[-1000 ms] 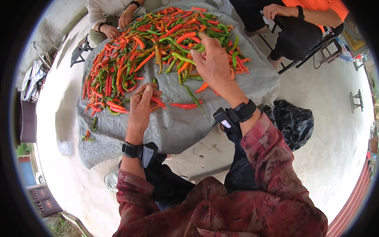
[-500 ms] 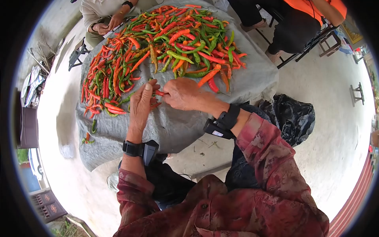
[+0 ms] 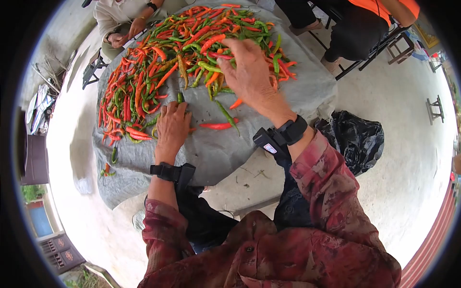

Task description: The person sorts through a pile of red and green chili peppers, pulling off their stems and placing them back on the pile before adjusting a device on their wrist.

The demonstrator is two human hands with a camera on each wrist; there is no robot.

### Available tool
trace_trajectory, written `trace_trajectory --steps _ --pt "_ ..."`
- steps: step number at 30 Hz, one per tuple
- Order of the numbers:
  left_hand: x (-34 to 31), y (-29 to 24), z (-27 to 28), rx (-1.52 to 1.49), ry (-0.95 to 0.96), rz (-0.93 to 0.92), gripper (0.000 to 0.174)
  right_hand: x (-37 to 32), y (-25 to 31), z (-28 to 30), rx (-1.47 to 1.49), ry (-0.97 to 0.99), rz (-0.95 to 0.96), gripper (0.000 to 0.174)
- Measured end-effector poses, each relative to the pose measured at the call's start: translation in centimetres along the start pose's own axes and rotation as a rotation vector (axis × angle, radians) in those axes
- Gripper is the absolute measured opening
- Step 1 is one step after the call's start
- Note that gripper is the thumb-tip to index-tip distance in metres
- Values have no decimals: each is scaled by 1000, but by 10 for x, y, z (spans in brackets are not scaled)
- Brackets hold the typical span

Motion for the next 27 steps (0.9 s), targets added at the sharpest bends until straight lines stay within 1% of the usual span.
trace_trajectory --steps 2,4,5,7,9,11,12,13,14,15,17,18,20,22,24,26,27 --pt "1 -1 -3 22 105 84 21 -5 4 -5 33 11 7 35" --pt "2 2 -10 52 137 90 20 -11 8 -24 304 211 -75 27" --pt "2 6 -15 84 163 101 19 -12 9 -25 303 210 -77 27" --pt "1 9 -17 122 141 67 17 -14 13 -32 397 323 -161 19" --pt "1 10 -16 159 125 34 16 -17 19 -35 392 334 -149 17" --pt "3 26 -17 -58 157 215 11 -21 25 -37 390 350 -137 15" --pt "3 29 -19 -57 157 217 11 -23 29 -41 360 402 -120 13" --pt "3 33 -19 -76 103 215 11 -24 33 -45 331 454 -101 12" --pt "3 36 -17 -96 48 213 12 -25 35 -47 332 455 -97 12" --pt "4 37 -17 -96 45 217 12 -28 38 -50 313 476 -72 13" --pt "4 38 -12 -193 -27 243 17 -33 40 -57 295 501 -42 13" --pt "3 39 -11 -192 -29 249 17 -36 43 -60 272 519 -15 13" --pt "3 45 -7 -278 -48 297 25 -39 45 -64 252 536 15 14" --pt "2 46 -4 -257 -68 274 28 -41 44 -68 207 603 -8 14" --pt "0 46 0 -236 -85 252 31 -41 45 -70 186 612 1 14" --pt "0 31 5 -48 -97 52 38 -43 47 -73 166 620 11 14" --pt "1 30 5 -48 -98 54 38 -45 49 -74 134 635 35 14"
Point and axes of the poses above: each hand's wrist, its own x-axis towards the middle knuckle, its own z-axis out of the back of the hand, y = z × x, the point moved 7 cm from there along x, towards the middle knuckle, and after that the axes turned 1 degree about -x, right-handed, at the moved point
